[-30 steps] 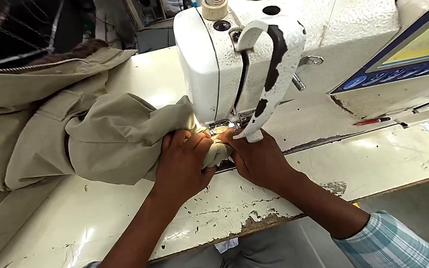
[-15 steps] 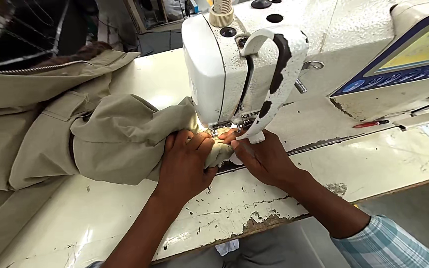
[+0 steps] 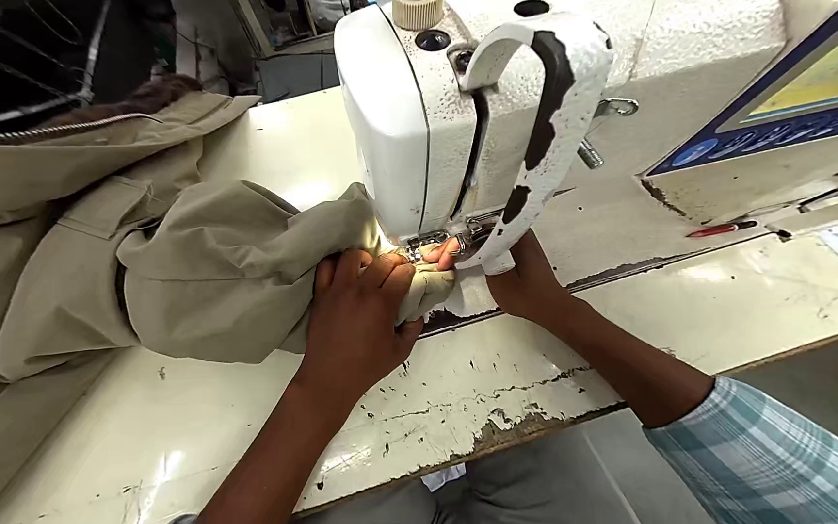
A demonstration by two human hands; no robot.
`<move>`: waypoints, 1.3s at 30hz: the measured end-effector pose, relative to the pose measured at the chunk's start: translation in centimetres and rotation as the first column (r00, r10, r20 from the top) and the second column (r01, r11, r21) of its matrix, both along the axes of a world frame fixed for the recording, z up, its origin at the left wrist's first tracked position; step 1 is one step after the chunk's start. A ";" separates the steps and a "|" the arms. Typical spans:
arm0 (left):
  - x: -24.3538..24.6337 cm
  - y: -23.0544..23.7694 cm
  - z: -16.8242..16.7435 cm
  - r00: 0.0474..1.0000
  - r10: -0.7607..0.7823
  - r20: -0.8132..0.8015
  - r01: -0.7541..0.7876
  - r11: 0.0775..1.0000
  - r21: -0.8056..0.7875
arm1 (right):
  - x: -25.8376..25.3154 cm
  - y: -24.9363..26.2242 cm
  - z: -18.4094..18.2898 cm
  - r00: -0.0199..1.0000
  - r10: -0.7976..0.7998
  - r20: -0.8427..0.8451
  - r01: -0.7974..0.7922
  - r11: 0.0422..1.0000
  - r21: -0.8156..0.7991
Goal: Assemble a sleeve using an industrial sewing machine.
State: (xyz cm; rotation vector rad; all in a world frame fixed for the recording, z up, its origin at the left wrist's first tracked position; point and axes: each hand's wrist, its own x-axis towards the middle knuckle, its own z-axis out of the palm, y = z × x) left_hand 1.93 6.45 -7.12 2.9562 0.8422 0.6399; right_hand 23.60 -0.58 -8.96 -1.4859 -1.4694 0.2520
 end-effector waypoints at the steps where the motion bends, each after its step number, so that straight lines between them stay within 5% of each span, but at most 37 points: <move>1: 0.0 0.0 0.0 1.000 0.000 -0.004 0.000 1.000 -0.006 | -0.2 -0.1 0.1 1.000 -0.019 0.005 0.019 1.000 0.005; 32: -0.3 -0.2 0.0 0.998 -0.061 0.009 0.061 0.998 -0.008 | -0.3 0.2 0.0 0.997 0.020 -0.069 -0.019 1.000 0.009; 35: -0.2 -0.4 -0.2 0.999 -0.032 0.004 0.032 0.999 0.006 | -0.2 0.0 -0.2 0.999 0.042 0.006 -0.043 0.998 0.052; 39: 0.0 -0.6 -0.2 1.000 0.006 0.000 -0.006 1.000 0.021 | -0.8 -0.8 0.2 0.952 0.016 0.305 -0.049 0.994 0.100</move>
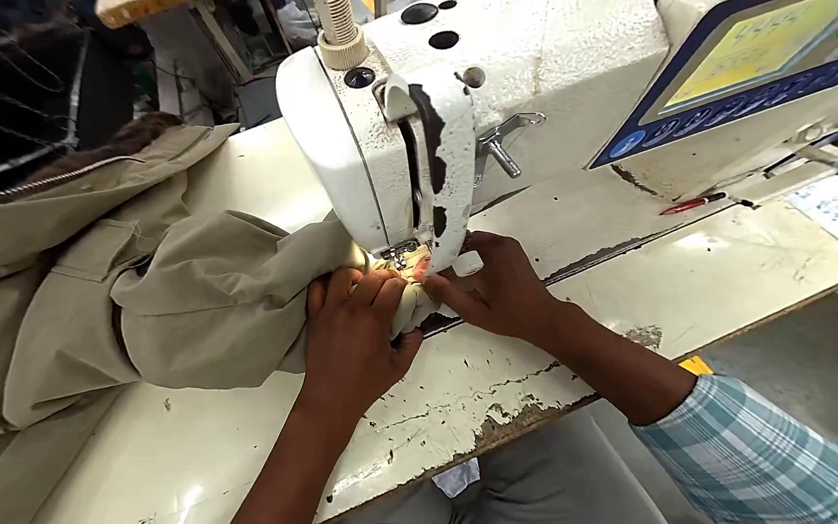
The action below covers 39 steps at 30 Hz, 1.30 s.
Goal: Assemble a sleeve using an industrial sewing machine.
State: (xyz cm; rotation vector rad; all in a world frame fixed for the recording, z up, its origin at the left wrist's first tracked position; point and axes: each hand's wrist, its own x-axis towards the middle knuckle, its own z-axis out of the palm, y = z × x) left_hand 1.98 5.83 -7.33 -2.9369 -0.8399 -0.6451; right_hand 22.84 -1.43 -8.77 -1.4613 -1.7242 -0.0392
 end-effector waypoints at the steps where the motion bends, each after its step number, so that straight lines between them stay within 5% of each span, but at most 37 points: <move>1: 0.0 0.0 0.0 1.000 0.005 -0.002 -0.005 1.000 0.004 | -0.1 -0.1 0.0 0.999 -0.012 0.033 0.012 1.000 0.011; 39: 0.6 0.3 -0.1 0.999 0.032 0.021 -0.032 0.999 0.012 | -0.2 0.0 0.1 0.991 -0.074 0.113 0.077 0.997 -0.026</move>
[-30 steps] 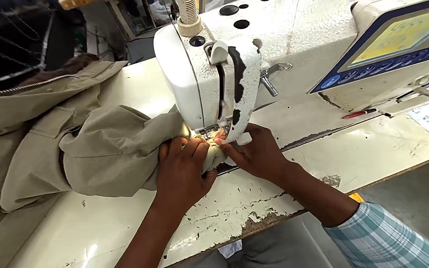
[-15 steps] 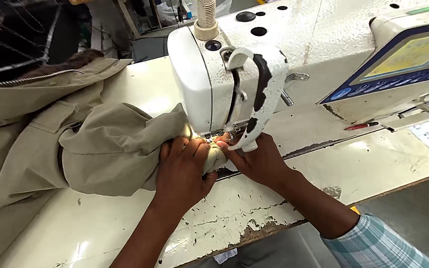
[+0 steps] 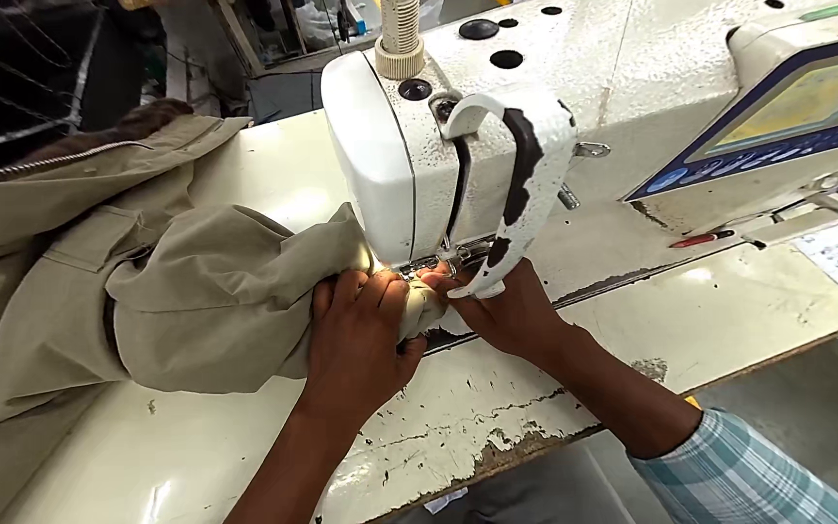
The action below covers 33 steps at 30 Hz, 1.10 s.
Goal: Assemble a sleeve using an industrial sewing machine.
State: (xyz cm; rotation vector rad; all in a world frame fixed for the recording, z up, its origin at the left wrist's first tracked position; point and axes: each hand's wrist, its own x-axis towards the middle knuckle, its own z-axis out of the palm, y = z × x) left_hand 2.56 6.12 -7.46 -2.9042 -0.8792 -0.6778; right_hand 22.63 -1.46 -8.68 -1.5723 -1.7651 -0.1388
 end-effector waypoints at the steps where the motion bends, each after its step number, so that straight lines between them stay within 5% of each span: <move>1: 0.0 0.0 0.0 1.000 -0.001 0.005 0.001 1.000 0.002 | 0.1 -0.1 0.1 0.998 0.005 -0.061 -0.005 1.000 0.007; 6: 0.1 0.0 0.2 1.000 0.011 -0.006 -0.011 1.000 -0.016 | 0.6 0.5 0.0 0.912 -0.045 -0.407 0.013 0.997 -0.081; 33: -0.1 -0.2 0.2 1.000 -0.001 0.014 0.001 1.000 -0.002 | -0.1 0.3 -0.3 0.970 -0.064 -0.234 0.048 0.996 -0.071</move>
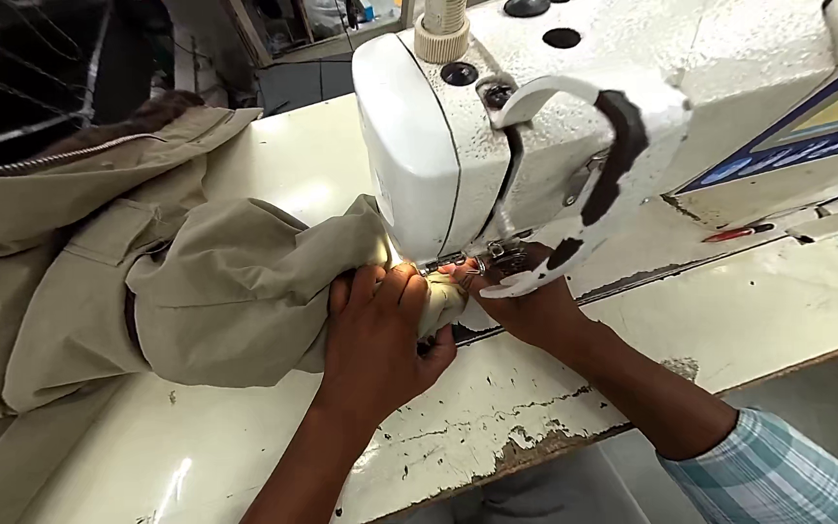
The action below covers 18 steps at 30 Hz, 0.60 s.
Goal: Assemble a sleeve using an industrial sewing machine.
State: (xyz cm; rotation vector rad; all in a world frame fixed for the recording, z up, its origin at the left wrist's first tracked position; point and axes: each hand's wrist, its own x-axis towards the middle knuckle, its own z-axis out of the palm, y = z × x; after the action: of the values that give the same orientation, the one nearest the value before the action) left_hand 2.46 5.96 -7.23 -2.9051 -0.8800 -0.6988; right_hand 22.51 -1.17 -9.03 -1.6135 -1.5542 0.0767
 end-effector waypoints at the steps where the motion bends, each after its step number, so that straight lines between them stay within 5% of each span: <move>1: 0.0 -0.1 0.0 1.000 0.001 0.004 -0.001 1.000 -0.004 | 0.1 0.1 -0.1 1.000 -0.007 0.003 0.007 1.000 -0.003; 6: -0.5 1.9 0.3 0.998 -0.020 0.062 0.023 0.998 -0.050 | 0.2 0.4 -0.5 1.000 0.027 -0.005 -0.027 1.000 -0.008; 11: -7.4 5.4 2.2 0.988 0.142 -0.062 -0.149 0.981 -0.124 | 0.1 -1.2 -0.2 0.996 0.072 0.049 -0.069 0.996 -0.058; 15: -11.9 -3.5 1.2 0.997 0.070 -0.014 -0.071 0.978 -0.198 | -2.7 -3.8 0.1 0.998 0.057 -0.035 -0.061 0.989 -0.138; 18: -12.0 -9.9 0.2 0.971 0.185 0.153 -0.141 0.956 -0.257 | -7.0 -4.3 0.4 0.999 0.042 0.018 -0.038 0.983 -0.181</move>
State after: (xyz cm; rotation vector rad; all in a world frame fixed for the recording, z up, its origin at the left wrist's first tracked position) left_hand -9.53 -3.93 -7.01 -2.9626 -1.2979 -0.9028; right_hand 15.49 -5.51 -8.59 -1.7280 -1.6356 0.2294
